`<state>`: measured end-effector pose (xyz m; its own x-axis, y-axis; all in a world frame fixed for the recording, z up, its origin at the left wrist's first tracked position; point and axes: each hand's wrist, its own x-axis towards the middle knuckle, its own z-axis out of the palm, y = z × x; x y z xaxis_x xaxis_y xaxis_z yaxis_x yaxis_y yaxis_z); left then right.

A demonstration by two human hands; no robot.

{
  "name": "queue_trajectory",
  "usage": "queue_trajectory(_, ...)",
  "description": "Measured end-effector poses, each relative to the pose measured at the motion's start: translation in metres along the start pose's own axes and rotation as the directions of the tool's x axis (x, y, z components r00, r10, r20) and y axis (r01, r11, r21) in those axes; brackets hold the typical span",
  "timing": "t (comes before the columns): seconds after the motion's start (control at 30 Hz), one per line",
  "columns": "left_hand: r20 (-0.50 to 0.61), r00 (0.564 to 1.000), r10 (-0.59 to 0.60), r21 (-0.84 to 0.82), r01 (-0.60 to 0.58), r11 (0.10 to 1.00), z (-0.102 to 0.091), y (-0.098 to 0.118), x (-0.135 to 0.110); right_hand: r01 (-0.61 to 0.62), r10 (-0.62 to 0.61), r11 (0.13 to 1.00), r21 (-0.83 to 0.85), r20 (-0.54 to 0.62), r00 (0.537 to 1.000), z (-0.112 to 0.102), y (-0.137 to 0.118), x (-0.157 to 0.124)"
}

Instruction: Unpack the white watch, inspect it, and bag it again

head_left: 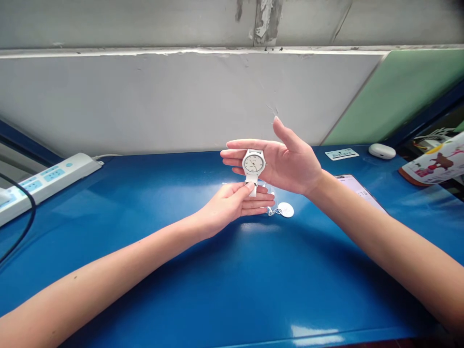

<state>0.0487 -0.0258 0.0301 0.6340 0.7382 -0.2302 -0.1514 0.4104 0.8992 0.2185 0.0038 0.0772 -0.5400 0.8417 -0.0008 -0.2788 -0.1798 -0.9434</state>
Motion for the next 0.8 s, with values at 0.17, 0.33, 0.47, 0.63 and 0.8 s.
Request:
queue_trajectory(0.17, -0.027, 0.999, -0.016, -0.006, 0.016, 1.0, 0.001, 0.002, -0.001, 0.021, -0.021, 1.0, 0.007, -0.004, 1.0, 0.002, -0.001, -0.001)
queue_trajectory(0.33, -0.033, 0.999, -0.031, -0.021, 0.031, 0.999, 0.002, 0.002, 0.0, 0.014, -0.014, 1.0, -0.001, -0.004, 1.0, 0.002, 0.0, -0.001)
queue_trajectory(0.47, -0.012, 0.998, -0.057, -0.059, 0.056, 0.997, 0.001, 0.003, -0.001, 0.023, -0.021, 0.999, -0.047, 0.035, 0.999, 0.0, 0.001, -0.001)
queue_trajectory(0.63, -0.005, 0.998, -0.069, -0.078, 0.068, 0.995, 0.002, 0.007, -0.002, 0.072, -0.067, 0.975, -0.21, 0.029, 0.997, -0.001, 0.002, -0.001)
queue_trajectory(0.8, -0.066, 0.997, 0.034, 0.053, -0.031, 0.998, 0.0, 0.011, -0.002, 0.164, -0.182, 0.927, -0.337, -0.021, 0.983, 0.003, 0.001, -0.001)
